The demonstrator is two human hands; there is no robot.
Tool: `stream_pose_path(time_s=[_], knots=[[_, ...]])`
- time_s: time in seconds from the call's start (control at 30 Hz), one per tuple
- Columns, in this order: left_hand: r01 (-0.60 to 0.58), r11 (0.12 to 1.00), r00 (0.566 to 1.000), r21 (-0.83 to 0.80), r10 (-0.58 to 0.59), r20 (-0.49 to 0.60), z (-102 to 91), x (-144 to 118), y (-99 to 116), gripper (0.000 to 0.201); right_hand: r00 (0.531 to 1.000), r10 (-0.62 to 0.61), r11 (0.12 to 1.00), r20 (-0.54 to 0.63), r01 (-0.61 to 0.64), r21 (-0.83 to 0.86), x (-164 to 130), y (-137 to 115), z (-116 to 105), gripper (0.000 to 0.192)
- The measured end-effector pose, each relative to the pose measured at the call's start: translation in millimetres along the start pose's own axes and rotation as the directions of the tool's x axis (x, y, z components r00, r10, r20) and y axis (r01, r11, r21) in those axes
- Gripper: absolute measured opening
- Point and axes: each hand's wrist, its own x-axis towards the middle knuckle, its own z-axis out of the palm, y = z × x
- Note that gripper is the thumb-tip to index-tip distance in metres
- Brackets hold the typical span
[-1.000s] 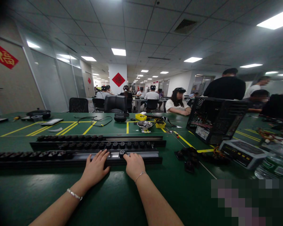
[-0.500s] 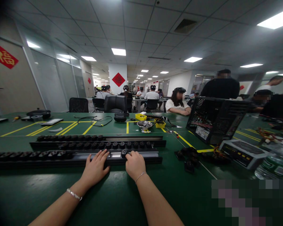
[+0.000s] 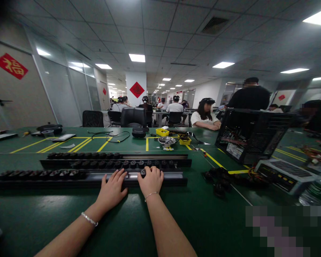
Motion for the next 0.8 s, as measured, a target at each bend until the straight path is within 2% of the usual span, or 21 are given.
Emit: stream_pose_path(time_s=[0.1,0.27,0.8], knots=[[0.001,1.0,1.0,-0.005,-0.001,-0.007,0.7,0,-1,0.055,0.999,0.04,0.999,-0.033,-0.039,0.024,0,-1,2,0.029],[-0.012,1.0,0.999,-0.009,0.012,-0.031,2.9,0,-3,0.054,0.994,0.069,0.997,-0.079,-0.067,0.036,1,2,2,0.037],[-0.02,1.0,0.999,-0.019,0.019,-0.031,2.6,0,-3,0.054,0.987,0.103,0.995,-0.126,-0.101,0.016,2,12,3,0.035]])
